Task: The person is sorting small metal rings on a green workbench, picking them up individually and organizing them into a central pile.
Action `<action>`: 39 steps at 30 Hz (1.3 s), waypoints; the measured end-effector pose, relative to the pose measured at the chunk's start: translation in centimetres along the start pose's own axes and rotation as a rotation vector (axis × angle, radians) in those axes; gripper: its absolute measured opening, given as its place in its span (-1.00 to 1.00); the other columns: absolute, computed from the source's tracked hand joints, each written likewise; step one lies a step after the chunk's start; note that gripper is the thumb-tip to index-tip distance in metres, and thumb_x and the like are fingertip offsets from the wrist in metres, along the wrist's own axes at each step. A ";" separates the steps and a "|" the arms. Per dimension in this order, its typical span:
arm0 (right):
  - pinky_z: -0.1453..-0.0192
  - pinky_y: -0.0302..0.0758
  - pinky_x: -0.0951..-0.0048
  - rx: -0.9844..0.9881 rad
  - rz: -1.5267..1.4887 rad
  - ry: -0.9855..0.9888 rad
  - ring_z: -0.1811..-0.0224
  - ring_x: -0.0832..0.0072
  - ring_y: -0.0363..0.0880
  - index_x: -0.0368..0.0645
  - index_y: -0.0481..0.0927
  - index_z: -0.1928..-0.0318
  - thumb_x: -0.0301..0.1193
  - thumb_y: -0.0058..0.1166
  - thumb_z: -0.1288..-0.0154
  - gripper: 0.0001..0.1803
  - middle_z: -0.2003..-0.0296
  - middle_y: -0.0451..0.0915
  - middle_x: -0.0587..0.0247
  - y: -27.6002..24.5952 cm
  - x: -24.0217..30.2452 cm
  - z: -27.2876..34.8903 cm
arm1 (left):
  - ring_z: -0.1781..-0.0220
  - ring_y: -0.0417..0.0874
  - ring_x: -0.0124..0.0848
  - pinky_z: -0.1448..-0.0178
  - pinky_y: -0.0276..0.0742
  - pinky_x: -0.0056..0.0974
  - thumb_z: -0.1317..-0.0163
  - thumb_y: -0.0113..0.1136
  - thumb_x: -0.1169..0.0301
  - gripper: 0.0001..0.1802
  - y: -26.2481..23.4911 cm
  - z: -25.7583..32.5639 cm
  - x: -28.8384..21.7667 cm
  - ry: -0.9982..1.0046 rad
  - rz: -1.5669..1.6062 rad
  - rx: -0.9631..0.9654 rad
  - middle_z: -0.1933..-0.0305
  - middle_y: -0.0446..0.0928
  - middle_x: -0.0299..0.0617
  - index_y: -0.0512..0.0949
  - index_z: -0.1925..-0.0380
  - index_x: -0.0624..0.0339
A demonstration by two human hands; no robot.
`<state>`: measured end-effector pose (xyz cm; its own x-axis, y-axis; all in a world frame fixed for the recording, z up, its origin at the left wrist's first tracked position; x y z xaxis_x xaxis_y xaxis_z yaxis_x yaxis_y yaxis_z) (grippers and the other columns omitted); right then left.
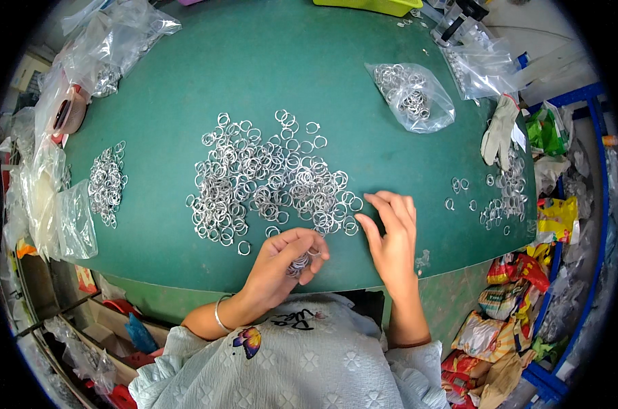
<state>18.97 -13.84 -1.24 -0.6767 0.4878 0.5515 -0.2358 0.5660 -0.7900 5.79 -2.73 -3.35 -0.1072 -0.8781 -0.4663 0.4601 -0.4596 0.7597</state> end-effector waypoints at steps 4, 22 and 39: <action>0.22 0.27 0.36 0.060 0.105 -0.013 0.26 0.27 0.38 -0.23 0.52 0.34 -0.55 0.17 0.09 -0.79 0.31 0.48 0.17 1.3 -0.7 0.2 | 0.38 0.49 -0.49 0.45 0.35 -0.46 -0.21 -0.06 0.49 -0.87 -0.3 0.0 0.2 0.019 -0.001 -0.037 0.31 0.51 -0.19 0.49 0.33 0.25; 0.27 0.23 0.39 0.150 -0.072 -0.131 0.37 0.34 0.37 -0.21 0.53 0.45 -0.58 0.11 0.06 -0.91 0.46 0.46 0.27 -1.2 -0.2 -0.5 | 0.59 0.18 -0.65 0.56 0.06 -0.56 -0.29 -0.08 0.37 -0.75 -0.4 -0.2 0.3 -0.013 -0.084 -0.016 0.50 0.33 -0.36 0.46 0.13 0.26; 0.23 0.28 0.41 0.390 -0.316 -0.394 0.30 0.34 0.39 -0.16 0.57 0.45 -0.58 0.16 0.19 -0.83 0.37 0.50 0.32 -1.5 2.7 -0.4 | 0.64 0.18 -0.64 0.61 0.01 -0.53 -0.22 0.05 0.34 -0.75 -1.2 -0.3 -1.0 -0.163 -0.174 0.088 0.51 0.49 -0.25 0.56 0.38 0.35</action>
Point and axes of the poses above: each hand's wrist, its own z-axis away from the middle knuckle, its own y-axis out of the palm, x = y × z, the point moved 2 cm from there along -z, towards the middle knuckle
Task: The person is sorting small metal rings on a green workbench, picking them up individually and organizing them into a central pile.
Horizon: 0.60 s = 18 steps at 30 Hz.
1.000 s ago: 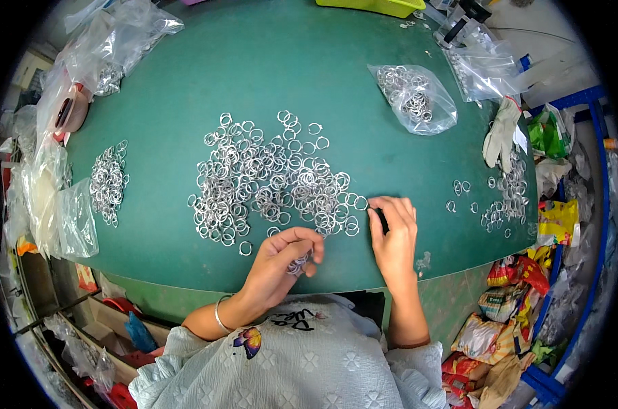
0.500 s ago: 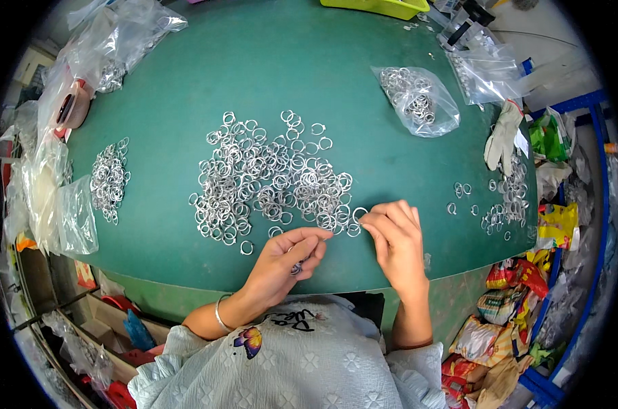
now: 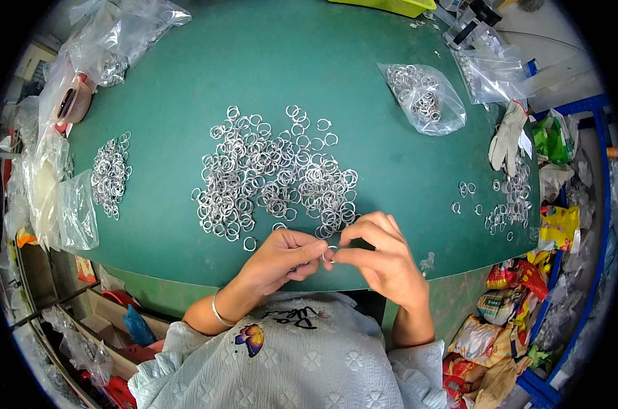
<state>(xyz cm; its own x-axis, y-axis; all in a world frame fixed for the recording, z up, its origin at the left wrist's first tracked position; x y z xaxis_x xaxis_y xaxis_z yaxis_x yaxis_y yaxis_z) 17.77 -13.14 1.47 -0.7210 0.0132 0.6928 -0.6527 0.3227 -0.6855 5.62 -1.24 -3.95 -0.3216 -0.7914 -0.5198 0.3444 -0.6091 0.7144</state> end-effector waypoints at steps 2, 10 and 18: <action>0.23 0.28 0.40 -0.032 -0.010 0.001 0.31 0.33 0.40 -0.19 0.57 0.43 -0.58 0.17 0.19 -0.81 0.37 0.50 0.29 -0.2 0.1 0.0 | 0.65 0.18 -0.65 0.62 0.00 -0.53 -0.20 0.08 0.37 -0.77 -0.2 0.1 0.0 0.003 -0.025 -0.016 0.53 0.48 -0.26 0.56 0.41 0.36; 0.24 0.36 0.41 -0.223 -0.250 0.211 0.37 0.33 0.45 -0.30 0.53 0.42 -0.61 0.20 0.13 -0.83 0.44 0.53 0.18 1.0 0.5 0.2 | 0.62 0.21 -0.68 0.60 0.04 -0.54 -0.14 0.11 0.50 -0.89 0.8 0.9 0.2 0.212 0.003 -0.155 0.46 0.53 -0.25 0.57 0.39 0.34; 0.26 0.35 0.47 -0.272 -0.499 0.295 0.38 0.42 0.45 -0.35 0.51 0.43 -0.65 0.07 -0.02 -0.95 0.46 0.53 0.16 1.9 0.5 0.7 | 0.60 0.26 -0.68 0.58 0.10 -0.55 -0.10 0.10 0.60 -0.92 1.7 1.6 -0.2 0.227 -0.074 -0.142 0.27 0.53 -0.17 0.56 0.40 0.33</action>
Point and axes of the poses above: each hand's wrist, its own z-axis away from the middle knuckle, its own y-axis out of the palm, x = y × z, the point moved 2 cm from there along -z, towards the middle knuckle
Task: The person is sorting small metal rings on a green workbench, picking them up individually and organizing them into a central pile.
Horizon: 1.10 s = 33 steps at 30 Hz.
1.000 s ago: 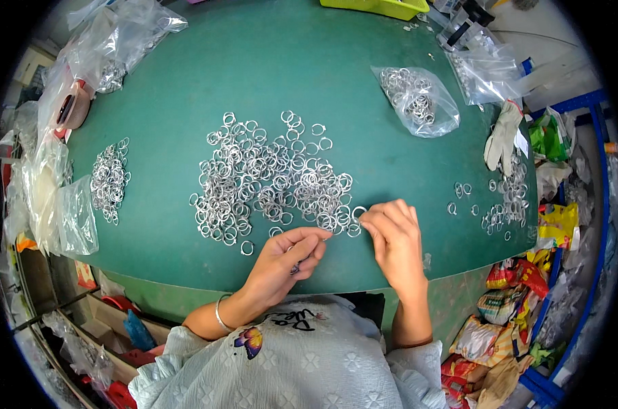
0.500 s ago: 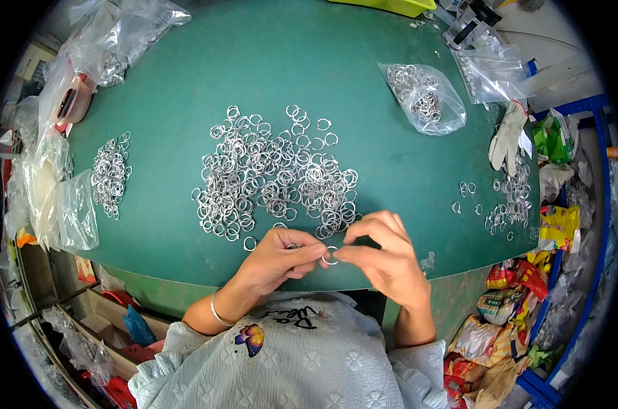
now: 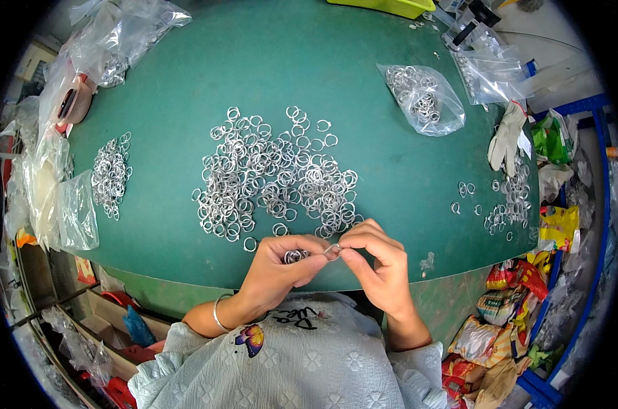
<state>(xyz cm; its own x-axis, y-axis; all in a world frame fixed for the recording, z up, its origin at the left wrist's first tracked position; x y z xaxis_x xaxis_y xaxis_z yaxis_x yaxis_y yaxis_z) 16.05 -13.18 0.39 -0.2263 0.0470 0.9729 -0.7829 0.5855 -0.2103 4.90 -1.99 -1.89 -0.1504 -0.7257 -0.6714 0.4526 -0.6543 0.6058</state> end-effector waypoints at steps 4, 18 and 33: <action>0.25 0.34 0.47 -0.004 -0.056 0.023 0.39 0.42 0.43 -0.35 0.52 0.42 -0.63 0.04 -0.06 -0.96 0.47 0.53 0.17 0.0 -0.1 0.2 | 0.59 0.28 -0.68 0.58 0.11 -0.56 -0.08 0.10 0.63 -0.92 0.2 0.1 -0.2 0.065 -0.063 0.046 0.25 0.52 -0.16 0.55 0.41 0.34; 0.15 0.38 0.43 -0.082 0.018 -0.006 0.23 0.34 0.45 -0.30 0.54 0.32 -0.64 0.25 0.21 -0.68 0.26 0.55 0.13 1.2 1.1 0.4 | 0.56 0.26 -0.69 0.58 0.06 -0.55 -0.20 0.07 0.44 -0.84 0.5 -0.3 0.7 -0.177 0.271 0.178 0.48 0.42 -0.33 0.53 0.29 0.32; 0.18 0.32 0.40 -0.110 0.488 -0.262 0.29 0.31 0.47 -0.29 0.58 0.32 -0.57 0.26 0.30 -0.64 0.31 0.57 0.19 1.3 2.4 0.4 | 0.49 0.33 -0.70 0.53 0.15 -0.58 -0.22 0.06 0.37 -0.79 0.7 -0.6 1.5 -0.218 0.352 0.205 0.35 0.49 -0.28 0.52 0.28 0.29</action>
Point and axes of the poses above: each hand's wrist, its own z-axis away from the middle knuckle, its own y-axis out of the palm, x = y × z, the point moved 2 cm from there along -z, towards the middle knuckle
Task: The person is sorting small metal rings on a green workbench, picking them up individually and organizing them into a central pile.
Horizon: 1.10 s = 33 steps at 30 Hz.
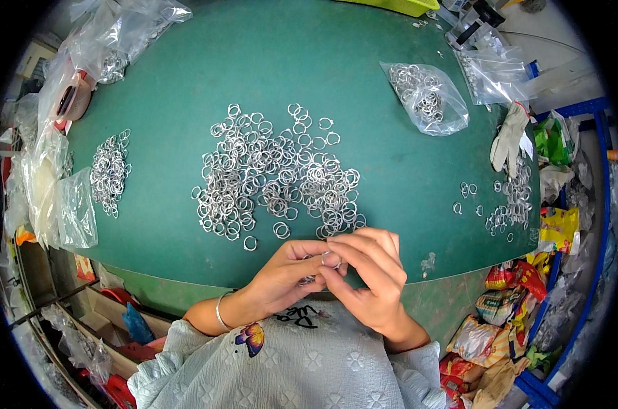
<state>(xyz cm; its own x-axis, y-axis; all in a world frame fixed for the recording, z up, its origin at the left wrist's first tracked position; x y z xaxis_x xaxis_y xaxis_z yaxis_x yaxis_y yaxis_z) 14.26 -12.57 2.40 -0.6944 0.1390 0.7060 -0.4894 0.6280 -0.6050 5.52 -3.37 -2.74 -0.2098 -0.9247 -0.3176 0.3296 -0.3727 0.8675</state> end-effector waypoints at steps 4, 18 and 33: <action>0.18 0.32 0.40 -0.005 0.042 -0.004 0.28 0.31 0.47 -0.30 0.58 0.32 -0.54 0.28 0.30 -0.63 0.31 0.57 0.20 -0.1 -0.2 0.2 | 0.46 0.39 -0.63 0.49 0.24 -0.54 -0.28 -0.06 0.31 -0.75 0.5 0.1 -0.5 -0.018 0.053 -0.038 0.35 0.46 -0.25 0.49 0.30 0.28; 0.16 0.31 0.38 0.041 0.200 0.239 0.28 0.30 0.39 -0.25 0.56 0.32 -0.59 0.19 0.14 -0.74 0.34 0.48 0.19 -1.0 -5.1 1.6 | 0.44 0.41 -0.44 0.43 0.33 -0.42 -0.34 -0.36 0.05 -0.45 -0.3 0.4 -0.8 -0.006 -0.055 -0.146 0.36 0.47 -0.14 0.48 0.23 0.32; 0.23 0.23 0.38 0.091 0.323 0.204 0.34 0.31 0.38 -0.21 0.54 0.42 -0.60 0.18 0.14 -0.82 0.45 0.46 0.24 0.3 -5.7 1.9 | 0.37 0.28 -0.46 0.39 0.19 -0.43 -0.20 -0.73 -0.26 -0.05 0.8 0.3 -1.6 0.062 -0.130 0.118 0.25 0.44 -0.12 0.41 0.02 0.37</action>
<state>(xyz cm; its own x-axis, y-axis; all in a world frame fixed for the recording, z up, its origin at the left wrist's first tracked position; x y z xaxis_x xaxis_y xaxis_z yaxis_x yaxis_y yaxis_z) 17.11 -14.62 -2.48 -0.7057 0.4732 0.5273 -0.3142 0.4581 -0.8315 5.84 -2.14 -1.43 -0.1855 -0.8738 -0.4496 0.1926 -0.4810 0.8553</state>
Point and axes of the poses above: each hand's wrist, its own z-axis away from the middle knuckle, its own y-axis out of the palm, x = y × z, the point moved 2 cm from there along -z, towards the middle knuckle
